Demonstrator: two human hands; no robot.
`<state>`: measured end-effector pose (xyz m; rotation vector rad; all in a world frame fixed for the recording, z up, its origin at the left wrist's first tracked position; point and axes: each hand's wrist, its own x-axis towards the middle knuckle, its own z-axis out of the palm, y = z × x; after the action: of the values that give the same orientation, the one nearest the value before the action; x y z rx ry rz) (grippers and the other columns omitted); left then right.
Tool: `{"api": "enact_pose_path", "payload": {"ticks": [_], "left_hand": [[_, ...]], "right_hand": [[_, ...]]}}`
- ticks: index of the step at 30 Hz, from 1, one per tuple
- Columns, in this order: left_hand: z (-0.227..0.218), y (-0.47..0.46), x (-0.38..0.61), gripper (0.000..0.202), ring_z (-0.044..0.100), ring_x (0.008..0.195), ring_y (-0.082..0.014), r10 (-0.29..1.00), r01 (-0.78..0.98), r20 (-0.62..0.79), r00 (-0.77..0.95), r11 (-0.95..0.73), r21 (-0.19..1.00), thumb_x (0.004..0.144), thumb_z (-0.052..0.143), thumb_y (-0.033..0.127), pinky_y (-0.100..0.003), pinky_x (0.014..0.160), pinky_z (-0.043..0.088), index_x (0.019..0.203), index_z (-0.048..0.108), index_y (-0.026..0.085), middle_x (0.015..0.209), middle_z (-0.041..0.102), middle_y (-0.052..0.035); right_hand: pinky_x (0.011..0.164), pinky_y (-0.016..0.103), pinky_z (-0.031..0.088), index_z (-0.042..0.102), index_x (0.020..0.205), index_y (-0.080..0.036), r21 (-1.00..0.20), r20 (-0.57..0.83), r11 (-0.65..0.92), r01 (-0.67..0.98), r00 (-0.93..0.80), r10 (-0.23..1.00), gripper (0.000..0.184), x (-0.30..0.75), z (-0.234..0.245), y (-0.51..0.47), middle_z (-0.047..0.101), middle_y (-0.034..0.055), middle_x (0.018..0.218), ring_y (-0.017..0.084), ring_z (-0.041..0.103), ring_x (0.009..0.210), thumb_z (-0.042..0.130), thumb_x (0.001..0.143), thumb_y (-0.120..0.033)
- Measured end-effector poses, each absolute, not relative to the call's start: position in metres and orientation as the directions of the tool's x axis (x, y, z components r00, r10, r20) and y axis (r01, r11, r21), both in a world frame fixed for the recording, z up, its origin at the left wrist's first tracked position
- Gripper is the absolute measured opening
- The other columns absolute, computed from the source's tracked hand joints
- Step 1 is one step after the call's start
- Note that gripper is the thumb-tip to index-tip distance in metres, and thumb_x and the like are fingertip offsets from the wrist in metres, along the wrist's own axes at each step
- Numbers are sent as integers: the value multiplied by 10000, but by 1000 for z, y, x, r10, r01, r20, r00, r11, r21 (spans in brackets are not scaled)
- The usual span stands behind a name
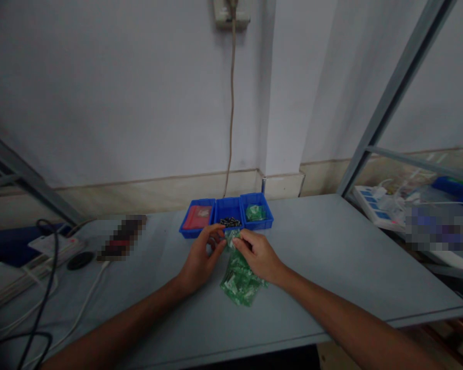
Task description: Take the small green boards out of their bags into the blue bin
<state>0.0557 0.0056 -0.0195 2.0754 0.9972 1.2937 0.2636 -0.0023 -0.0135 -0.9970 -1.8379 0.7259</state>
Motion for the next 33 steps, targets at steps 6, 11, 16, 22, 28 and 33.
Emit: {"api": "enact_pose_path", "payload": {"ticks": [6,11,16,22,28,33], "left_hand": [[-16,4,56,478,603,1002,-181,731,359,575,368,-682,637,983,617,107,-302,801,549,1407,604,329,1320,523,-82],[-16,3,54,577,607,1123,-219,713,343,572,406,-699,628,923,662,72,-328,842,556,1435,584,327,1404,508,-94],[-14,4,52,145,601,1098,-232,720,380,585,374,-694,612,1069,543,228,-385,968,504,1098,685,216,1146,631,-83],[-7,1,54,336,565,838,-196,794,364,491,358,-603,710,1126,408,369,-326,787,463,888,571,197,889,605,-42],[-7,0,52,391,577,889,-204,792,316,476,383,-596,738,1132,384,426,-333,834,466,884,581,198,912,615,-49],[-5,-2,53,443,590,953,-207,771,301,520,368,-628,718,1150,306,349,-356,914,477,890,630,196,946,604,-58]], "right_hand": [[630,287,327,462,738,-224,-835,401,476,274,-288,870,409,264,-13,-3,413,-39,706,156,426,666,529,1070,-455],[621,278,364,520,759,-219,-890,349,412,193,-290,891,450,265,-14,-4,464,-32,708,152,450,653,505,1077,-537],[642,284,393,565,726,-205,-896,346,406,182,-287,893,533,266,-9,-6,513,-16,689,149,478,637,396,1122,-520],[662,288,422,622,1158,-229,-787,494,541,297,-223,841,152,268,-7,-6,639,17,946,164,537,714,564,1061,-332],[677,292,439,679,1238,-248,-690,531,622,370,-326,782,249,269,-6,-5,625,13,899,174,546,715,638,993,-232],[633,274,398,607,824,-214,-772,447,539,336,-316,837,286,268,-1,-7,576,-25,714,153,529,644,572,1067,-361]]}}
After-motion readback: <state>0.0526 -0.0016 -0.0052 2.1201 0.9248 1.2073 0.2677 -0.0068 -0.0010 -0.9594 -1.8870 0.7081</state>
